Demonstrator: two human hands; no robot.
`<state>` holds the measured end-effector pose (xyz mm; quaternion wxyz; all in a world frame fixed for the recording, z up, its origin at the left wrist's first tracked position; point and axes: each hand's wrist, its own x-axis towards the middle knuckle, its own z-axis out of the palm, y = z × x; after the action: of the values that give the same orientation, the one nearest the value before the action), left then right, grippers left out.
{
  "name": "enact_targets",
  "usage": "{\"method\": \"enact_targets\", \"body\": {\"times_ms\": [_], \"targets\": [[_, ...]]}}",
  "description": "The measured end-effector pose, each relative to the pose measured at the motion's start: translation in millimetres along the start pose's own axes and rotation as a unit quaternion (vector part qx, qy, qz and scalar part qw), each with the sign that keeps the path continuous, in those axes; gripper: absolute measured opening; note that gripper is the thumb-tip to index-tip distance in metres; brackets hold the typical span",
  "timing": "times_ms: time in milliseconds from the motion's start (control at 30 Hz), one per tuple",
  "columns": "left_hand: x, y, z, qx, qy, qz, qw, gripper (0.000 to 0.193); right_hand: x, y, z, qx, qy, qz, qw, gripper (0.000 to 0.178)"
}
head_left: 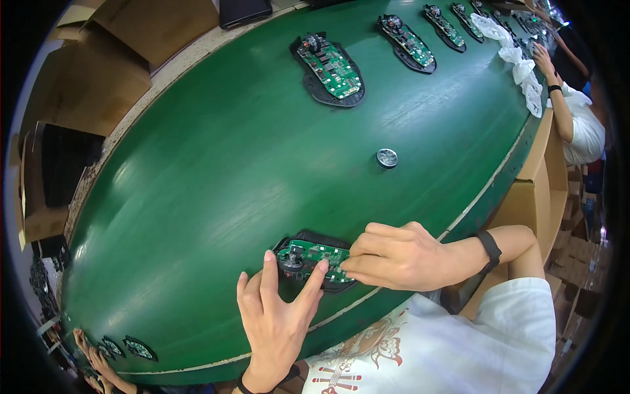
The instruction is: The person assembles small electronic devices on a green workbench. They place circular components onto green circuit boards, secure them, and then place the finished units into plastic bags. The person also retrieves new components from a cardboard box and organizes them on the table.
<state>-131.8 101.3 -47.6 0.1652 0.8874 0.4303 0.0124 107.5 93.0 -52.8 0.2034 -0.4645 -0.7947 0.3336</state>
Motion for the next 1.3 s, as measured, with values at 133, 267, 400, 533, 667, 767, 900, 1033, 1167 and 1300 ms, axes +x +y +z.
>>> {"method": "enact_targets", "body": {"times_ms": [133, 267, 400, 533, 667, 767, 900, 1033, 1167, 1300], "targets": [[2.8, -1.5, -2.2, -0.038, -0.003, -0.010, 0.999, 0.062, 4.1, -0.8, 0.6, -0.017, -0.001, 0.005, 1.000, 0.018], [3.1, -5.5, 1.9, -0.013, 0.009, 0.002, 1.000, 0.063, 4.6, -4.7, 0.7, -0.033, 0.018, 0.007, 0.999, 0.018], [4.0, -7.7, 3.9, -0.019, 0.020, 0.009, 1.000, 0.062, 6.4, -10.5, 2.8, -0.064, 0.024, 0.015, 0.998, 0.019], [5.0, -7.3, 5.5, -0.030, 0.034, 0.011, 0.999, 0.060, 6.3, -12.5, 4.7, -0.080, 0.033, 0.012, 0.996, 0.019], [3.7, -8.2, 8.4, -0.036, 0.054, 0.013, 0.998, 0.059, 8.3, -14.1, 4.1, -0.130, 0.019, -0.026, 0.991, 0.023], [5.5, -8.2, 12.3, -0.059, 0.058, 0.023, 0.996, 0.065, 9.0, -16.9, 2.5, -0.189, 0.026, -0.074, 0.979, 0.026], [-5.7, -18.0, 17.7, -0.118, 0.099, 0.037, 0.987, 0.070, 3.2, -32.9, -1.9, -0.230, -0.075, -0.088, 0.966, 0.048], [-23.2, -45.7, -11.4, -0.192, 0.156, -0.018, 0.969, 0.068, 0.6, -31.7, -7.8, -0.286, -0.111, -0.114, 0.945, 0.059], [-60.7, -92.5, -34.1, -0.097, 0.203, -0.156, 0.962, 0.063, 15.1, -23.0, -2.2, -0.315, -0.085, -0.085, 0.941, 0.059], [-112.8, -128.0, -37.0, 0.059, 0.183, -0.292, 0.937, 0.059, 64.7, -7.1, 6.3, -0.320, -0.029, -0.045, 0.946, 0.054]]}}
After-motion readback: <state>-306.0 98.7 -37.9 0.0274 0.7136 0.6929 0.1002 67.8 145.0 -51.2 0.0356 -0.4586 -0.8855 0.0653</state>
